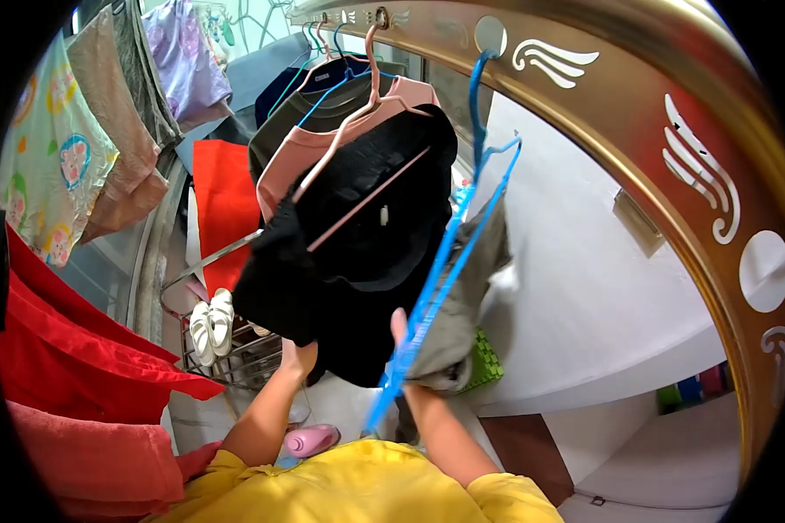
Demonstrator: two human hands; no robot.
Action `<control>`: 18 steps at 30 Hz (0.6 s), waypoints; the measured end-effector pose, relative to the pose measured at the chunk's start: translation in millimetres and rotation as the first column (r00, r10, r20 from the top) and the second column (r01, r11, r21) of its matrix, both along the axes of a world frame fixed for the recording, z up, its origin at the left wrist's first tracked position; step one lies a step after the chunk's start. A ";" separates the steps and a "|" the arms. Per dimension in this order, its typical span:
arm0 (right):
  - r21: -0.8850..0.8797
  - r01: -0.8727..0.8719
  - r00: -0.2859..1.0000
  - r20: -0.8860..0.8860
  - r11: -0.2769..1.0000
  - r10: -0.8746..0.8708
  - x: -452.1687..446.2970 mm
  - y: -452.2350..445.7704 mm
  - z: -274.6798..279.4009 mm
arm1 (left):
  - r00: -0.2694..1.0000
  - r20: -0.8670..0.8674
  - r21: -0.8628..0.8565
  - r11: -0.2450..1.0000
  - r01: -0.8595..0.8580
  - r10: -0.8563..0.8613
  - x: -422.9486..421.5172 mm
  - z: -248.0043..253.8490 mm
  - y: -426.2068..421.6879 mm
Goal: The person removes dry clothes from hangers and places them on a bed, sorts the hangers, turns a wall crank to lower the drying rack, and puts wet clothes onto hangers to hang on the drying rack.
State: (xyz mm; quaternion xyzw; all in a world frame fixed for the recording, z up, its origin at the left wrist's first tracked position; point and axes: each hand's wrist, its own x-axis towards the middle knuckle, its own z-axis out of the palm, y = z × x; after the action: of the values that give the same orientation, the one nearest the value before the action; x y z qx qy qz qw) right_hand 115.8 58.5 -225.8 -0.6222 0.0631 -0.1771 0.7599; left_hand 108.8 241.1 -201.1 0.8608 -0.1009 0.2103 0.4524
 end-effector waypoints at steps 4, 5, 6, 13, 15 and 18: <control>-0.024 -0.290 0.887 0.368 0.957 0.278 51.4 27.5 58.7 | 0.957 -0.036 0.040 0.956 0.290 -0.289 -9.9 -19.7 -40.5; -0.009 -0.439 0.811 0.428 0.898 0.400 61.5 36.8 59.6 | 0.954 -0.066 -0.010 0.956 0.292 -0.292 -13.0 -17.0 -52.4; -0.019 -0.463 0.847 0.286 0.886 0.449 67.2 32.2 59.7 | 0.751 -0.591 0.154 0.873 0.463 -0.294 -4.9 28.7 -46.9; -0.315 0.124 0.832 0.550 0.941 0.075 65.8 27.6 60.4 | 0.662 -0.214 -0.370 0.687 0.625 -0.718 -2.6 51.7 -13.2; 0.302 -0.252 0.965 0.007 0.919 0.262 46.8 16.9 70.3 | 0.659 -0.017 -0.520 0.569 0.637 -0.752 26.5 -7.4 42.2; 0.009 -0.445 0.865 0.264 0.895 0.428 42.1 5.9 78.3 | 0.796 0.163 -0.902 0.238 0.359 -0.583 44.3 34.9 27.8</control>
State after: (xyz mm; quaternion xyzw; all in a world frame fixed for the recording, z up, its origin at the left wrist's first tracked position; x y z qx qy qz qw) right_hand 157.9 64.4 -147.5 -0.5655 -0.1714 -0.0768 0.8031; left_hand 153.1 268.9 -166.2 0.4193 -0.1782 -0.0079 0.8901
